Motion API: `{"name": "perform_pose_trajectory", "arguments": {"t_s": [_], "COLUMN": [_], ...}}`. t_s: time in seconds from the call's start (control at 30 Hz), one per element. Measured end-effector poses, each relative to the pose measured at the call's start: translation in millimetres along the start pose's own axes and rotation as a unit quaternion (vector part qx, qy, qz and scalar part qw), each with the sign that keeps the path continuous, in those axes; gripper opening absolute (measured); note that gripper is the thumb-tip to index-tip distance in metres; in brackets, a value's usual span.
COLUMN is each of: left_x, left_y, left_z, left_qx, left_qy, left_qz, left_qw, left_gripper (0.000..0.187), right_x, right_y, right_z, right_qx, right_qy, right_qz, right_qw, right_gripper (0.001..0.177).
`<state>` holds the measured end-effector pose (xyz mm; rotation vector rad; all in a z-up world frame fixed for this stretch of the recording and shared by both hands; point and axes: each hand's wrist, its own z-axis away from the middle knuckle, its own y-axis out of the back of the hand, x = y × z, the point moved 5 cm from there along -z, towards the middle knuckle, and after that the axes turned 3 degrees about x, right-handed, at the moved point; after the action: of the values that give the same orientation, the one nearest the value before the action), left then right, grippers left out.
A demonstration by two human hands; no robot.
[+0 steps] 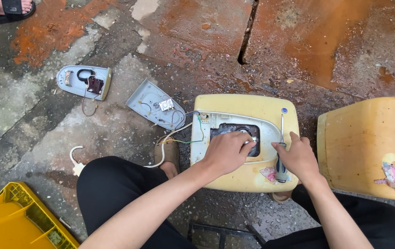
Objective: The person sits on the ground and uses a screwdriver to work on the internal components of a disassembled yellow appliance. They manipulate wires and a small white component, then place the component back into the appliance's housing.
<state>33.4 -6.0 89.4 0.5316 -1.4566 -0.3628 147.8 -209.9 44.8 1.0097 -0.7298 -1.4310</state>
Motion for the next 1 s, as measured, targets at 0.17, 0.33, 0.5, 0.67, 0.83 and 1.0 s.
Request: {"name": "perform_pose_trajectory", "arguments": {"t_s": [0.17,0.33,0.5,0.67,0.83,1.0], "left_x": [-0.4,-21.8,-28.7,-28.9,-110.9,-264.7], "left_y": [14.9,-0.2,-4.3,26.8,113.7,86.1], "left_z": [-0.8,-2.9,-8.2,-18.5,-15.5,41.4], "left_qx": [-0.004,0.026,0.008,0.004,0.196,-0.168], "left_qy": [0.084,0.143,0.143,0.141,0.204,0.326], "left_qz": [0.090,0.254,0.370,0.381,0.297,-0.299], "left_qw": [0.992,0.956,0.918,0.914,0.912,0.881], "left_gripper": [0.025,0.026,0.025,0.041,0.051,0.086], "right_x": [-27.9,-73.6,-69.0,-53.0,-47.2,-31.2], "right_y": [26.3,57.1,51.4,36.0,48.0,51.6], "right_z": [24.4,68.4,63.9,43.2,37.3,33.2], "right_qx": [0.005,-0.151,-0.169,-0.116,-0.065,-0.010], "right_qy": [0.079,0.215,0.196,0.169,0.130,0.064], "right_qz": [-0.021,-0.180,-0.344,-0.427,-0.556,-0.574], "right_qw": [0.997,0.948,0.903,0.880,0.819,0.816], "right_gripper": [0.062,0.059,0.040,0.023,0.023,0.026]}}
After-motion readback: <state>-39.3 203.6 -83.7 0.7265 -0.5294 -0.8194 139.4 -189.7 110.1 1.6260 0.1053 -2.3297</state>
